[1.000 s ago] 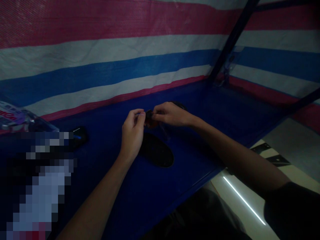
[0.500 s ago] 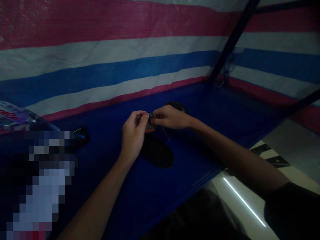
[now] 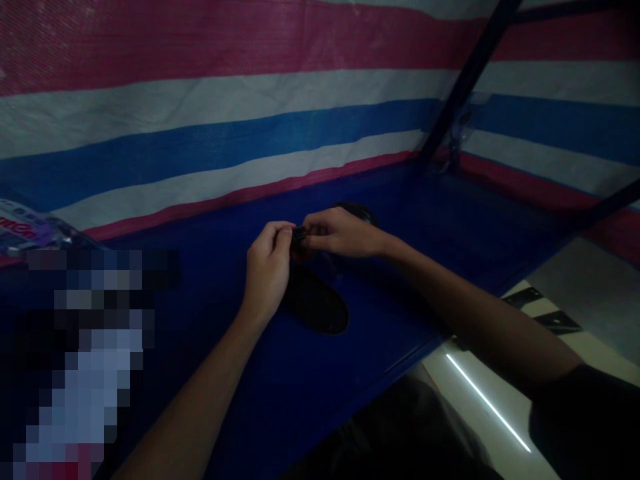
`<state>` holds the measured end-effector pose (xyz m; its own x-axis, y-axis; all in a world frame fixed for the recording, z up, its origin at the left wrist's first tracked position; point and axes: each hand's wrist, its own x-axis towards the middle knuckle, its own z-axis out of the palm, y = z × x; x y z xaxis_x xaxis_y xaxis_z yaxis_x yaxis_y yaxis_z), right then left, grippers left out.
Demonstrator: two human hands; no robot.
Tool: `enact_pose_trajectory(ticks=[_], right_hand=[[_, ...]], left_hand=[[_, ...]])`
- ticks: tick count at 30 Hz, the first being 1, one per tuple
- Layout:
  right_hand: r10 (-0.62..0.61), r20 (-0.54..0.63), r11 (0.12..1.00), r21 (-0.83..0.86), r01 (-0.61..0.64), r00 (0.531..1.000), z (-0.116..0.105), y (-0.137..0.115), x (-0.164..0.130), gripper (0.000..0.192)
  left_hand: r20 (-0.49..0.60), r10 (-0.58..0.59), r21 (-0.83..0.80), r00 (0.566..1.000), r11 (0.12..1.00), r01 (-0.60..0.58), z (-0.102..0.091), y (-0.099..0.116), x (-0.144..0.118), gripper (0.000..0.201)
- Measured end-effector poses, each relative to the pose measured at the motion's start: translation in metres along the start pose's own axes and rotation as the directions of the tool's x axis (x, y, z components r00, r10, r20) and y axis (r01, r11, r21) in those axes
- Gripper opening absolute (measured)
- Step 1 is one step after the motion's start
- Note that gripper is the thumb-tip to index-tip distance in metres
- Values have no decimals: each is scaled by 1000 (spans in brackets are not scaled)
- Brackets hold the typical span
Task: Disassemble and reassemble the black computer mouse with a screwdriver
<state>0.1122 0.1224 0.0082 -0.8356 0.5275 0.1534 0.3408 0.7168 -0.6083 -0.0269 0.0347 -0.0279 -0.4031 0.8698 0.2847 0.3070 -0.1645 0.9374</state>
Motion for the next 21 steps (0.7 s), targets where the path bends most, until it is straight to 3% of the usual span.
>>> enact_pose_trajectory(ticks=[7, 13, 17, 21], right_hand=[[25, -61, 998, 61, -22, 998, -2, -1, 0, 15], [-9, -6, 987, 161, 10, 1000, -5, 0, 0, 17], [-9, 79, 939, 344, -19, 997, -6, 5, 0, 20], [-35, 93, 935, 356, 0, 995, -1, 7, 1, 22]], left_hand=[[77, -21, -84, 997, 996, 28, 3, 2, -2, 36], [-33, 6, -123, 999, 992, -10, 0, 3, 1, 21], [-81, -56, -277, 995, 960, 32, -1, 3, 3, 23], [-85, -113, -430, 990, 900, 66, -1, 6, 4, 24]])
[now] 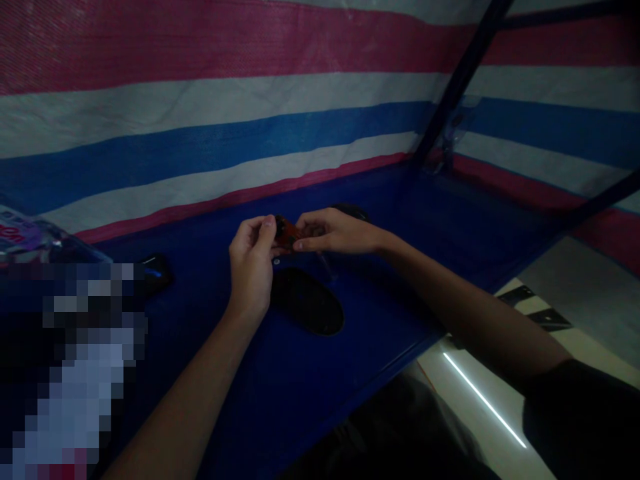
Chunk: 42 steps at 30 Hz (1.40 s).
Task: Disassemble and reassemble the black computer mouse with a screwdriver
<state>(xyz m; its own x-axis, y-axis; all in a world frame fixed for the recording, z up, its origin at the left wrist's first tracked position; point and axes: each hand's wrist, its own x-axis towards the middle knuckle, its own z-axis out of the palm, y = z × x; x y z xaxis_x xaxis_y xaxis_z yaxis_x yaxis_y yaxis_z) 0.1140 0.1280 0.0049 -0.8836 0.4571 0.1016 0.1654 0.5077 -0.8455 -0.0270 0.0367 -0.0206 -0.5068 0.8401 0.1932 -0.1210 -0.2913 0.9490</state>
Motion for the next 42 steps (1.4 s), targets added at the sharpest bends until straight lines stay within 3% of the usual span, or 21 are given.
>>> enact_pose_trajectory(ticks=[8, 13, 17, 20, 23, 26, 29, 32, 37, 42], right_hand=[[31, -5, 982, 189, -30, 999, 4, -6, 0, 12], [77, -8, 972, 221, -73, 997, 3, -8, 0, 8], [22, -21, 978, 206, -18, 1000, 4, -5, 1, 14], [-135, -104, 991, -32, 132, 985, 6, -5, -1, 23], [-328, -155, 891, -380, 250, 932, 10, -6, -3, 28], [-381, -145, 814, -521, 257, 913, 14, -8, -3, 25], [-346, -138, 797, -565, 213, 928, 16, -10, -3, 17], [-292, -125, 838, -511, 191, 948, 15, -15, -4, 11], [-114, 0, 938, -331, 108, 993, 19, -32, -9, 15], [36, 77, 902, -432, 1, 996, 34, -41, -9, 17]], left_hand=[[33, -159, -164, 987, 973, 162, 0, 6, 0, 15], [26, -129, -101, 991, 986, 131, 0, 7, 0, 16], [35, -144, -115, 989, 982, 147, 2, 5, -1, 15], [24, -148, -127, 989, 981, 150, 3, 4, -1, 12], [-2, -151, -112, 988, 982, 150, 3, 5, -1, 12], [5, -128, -59, 992, 990, 128, 2, 5, -1, 12], [25, -78, 81, 997, 994, 76, 1, 3, -2, 14], [-11, -39, 195, 999, 980, 40, -1, -2, -1, 17], [-145, -126, 170, 981, 974, 150, -5, -3, 4, 16], [-170, -171, 131, 970, 972, 195, -6, -2, 6, 14]])
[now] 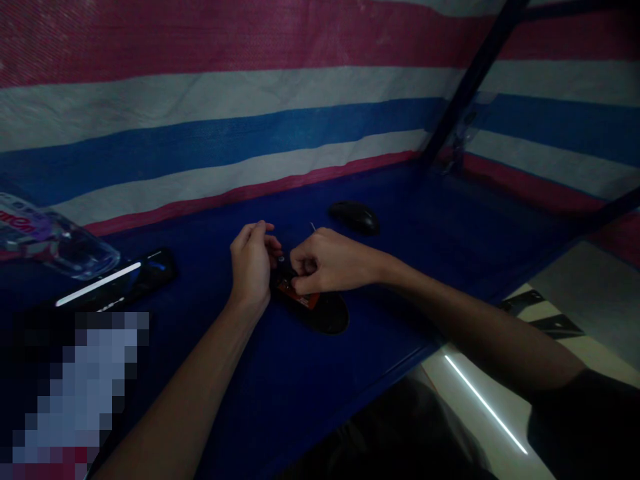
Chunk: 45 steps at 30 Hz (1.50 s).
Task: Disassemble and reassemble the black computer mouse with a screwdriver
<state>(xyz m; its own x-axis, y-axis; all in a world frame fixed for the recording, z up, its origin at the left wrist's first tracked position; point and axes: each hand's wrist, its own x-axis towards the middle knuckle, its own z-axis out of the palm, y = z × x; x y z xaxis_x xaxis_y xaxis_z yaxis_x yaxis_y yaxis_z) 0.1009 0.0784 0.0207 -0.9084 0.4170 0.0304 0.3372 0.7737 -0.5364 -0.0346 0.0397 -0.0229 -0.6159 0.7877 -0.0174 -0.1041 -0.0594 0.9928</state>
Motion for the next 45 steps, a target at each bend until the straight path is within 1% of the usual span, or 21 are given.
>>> enact_pose_trajectory(ticks=[3, 6, 9, 11, 13, 15, 17, 19, 22, 24, 28, 32, 37, 41, 45], right_hand=[[29, 16, 993, -118, -27, 999, 5, -1, 2, 18], [55, 25, 969, -243, -47, 998, 7, 0, 3, 21], [53, 42, 962, -268, -40, 998, 7, 2, 3, 23], [50, 47, 963, -267, -35, 998, 6, 3, 2, 21], [49, 40, 960, -277, -36, 998, 6, 5, 2, 20], [33, 18, 955, -294, -26, 999, 5, 7, 2, 18], [-4, 1, 951, -310, 4, 1000, 4, 10, 2, 16], [-44, -7, 947, -319, 39, 999, 1, 13, 2, 14], [-85, 3, 944, -319, 82, 996, -4, 18, 2, 13], [-98, 30, 948, -301, 103, 995, -7, 21, 2, 9], [-118, 70, 955, -265, 132, 991, -10, 24, 1, 8], [-150, 65, 946, -282, 162, 987, -11, 24, 0, 9], [-154, 80, 934, -315, 171, 985, -12, 25, -1, 8], [-154, 69, 937, -308, 168, 986, -13, 24, -2, 7], [-121, 55, 953, -274, 131, 991, -15, 21, -3, 6]], left_hand=[[17, 39, 28, 999, 999, -40, 1, -3, -1, 15], [73, 113, 114, 991, 986, -120, 2, -6, -3, 17], [144, 187, 205, 972, 955, -214, 4, -8, -5, 18], [172, 216, 266, 961, 929, -256, 4, -8, -6, 19], [203, 232, 350, 951, 890, -292, 3, -7, -6, 20], [246, 246, 450, 937, 827, -336, 1, -5, -5, 21], [282, 257, 532, 924, 760, -373, -1, -3, -4, 22], [291, 254, 571, 922, 727, -380, -2, -2, -3, 22], [282, 243, 562, 928, 742, -365, -2, -2, -4, 22], [268, 249, 539, 931, 762, -359, -1, -2, -6, 22], [214, 277, 472, 937, 810, -348, 0, -2, -7, 20], [191, 227, 432, 955, 854, -289, -1, -5, -5, 18], [199, 181, 447, 963, 858, -253, -1, -8, -3, 15], [221, 193, 470, 956, 838, -277, -2, -9, -3, 15], [240, 204, 484, 949, 823, -299, -1, -8, -4, 14]])
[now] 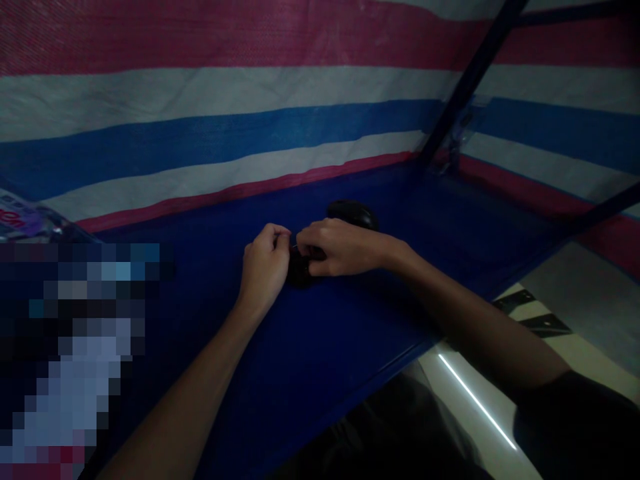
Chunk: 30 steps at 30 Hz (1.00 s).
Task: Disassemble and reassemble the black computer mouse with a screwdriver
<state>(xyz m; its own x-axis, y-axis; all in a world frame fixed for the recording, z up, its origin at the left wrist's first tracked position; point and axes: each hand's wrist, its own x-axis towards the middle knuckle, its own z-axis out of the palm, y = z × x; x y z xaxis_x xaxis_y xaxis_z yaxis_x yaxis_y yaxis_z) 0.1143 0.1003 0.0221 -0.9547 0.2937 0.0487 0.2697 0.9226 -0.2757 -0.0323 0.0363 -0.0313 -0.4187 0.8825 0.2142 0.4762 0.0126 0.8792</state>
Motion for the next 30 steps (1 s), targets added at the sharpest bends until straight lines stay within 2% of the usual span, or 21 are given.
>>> enact_pose_trajectory(ticks=[7, 18, 26, 30], right_hand=[[33, -2, 999, 14, -33, 999, -5, 0, -4, 6], [-8, 39, 999, -41, 9, 999, 6, -2, 2, 9], [3, 54, 1000, -5, -3, 999, 3, -3, -3, 26], [-18, 36, 1000, -24, 19, 999, 4, -4, -1, 20]], left_hand=[[12, -15, -18, 1000, 1000, 15, 1, 1, 0, 15], [14, -32, -47, 999, 998, 32, 1, 0, 0, 16], [4, -23, -37, 1000, 999, 23, 0, 2, -1, 18], [3, -26, -32, 1000, 999, 26, 1, 1, -1, 18]])
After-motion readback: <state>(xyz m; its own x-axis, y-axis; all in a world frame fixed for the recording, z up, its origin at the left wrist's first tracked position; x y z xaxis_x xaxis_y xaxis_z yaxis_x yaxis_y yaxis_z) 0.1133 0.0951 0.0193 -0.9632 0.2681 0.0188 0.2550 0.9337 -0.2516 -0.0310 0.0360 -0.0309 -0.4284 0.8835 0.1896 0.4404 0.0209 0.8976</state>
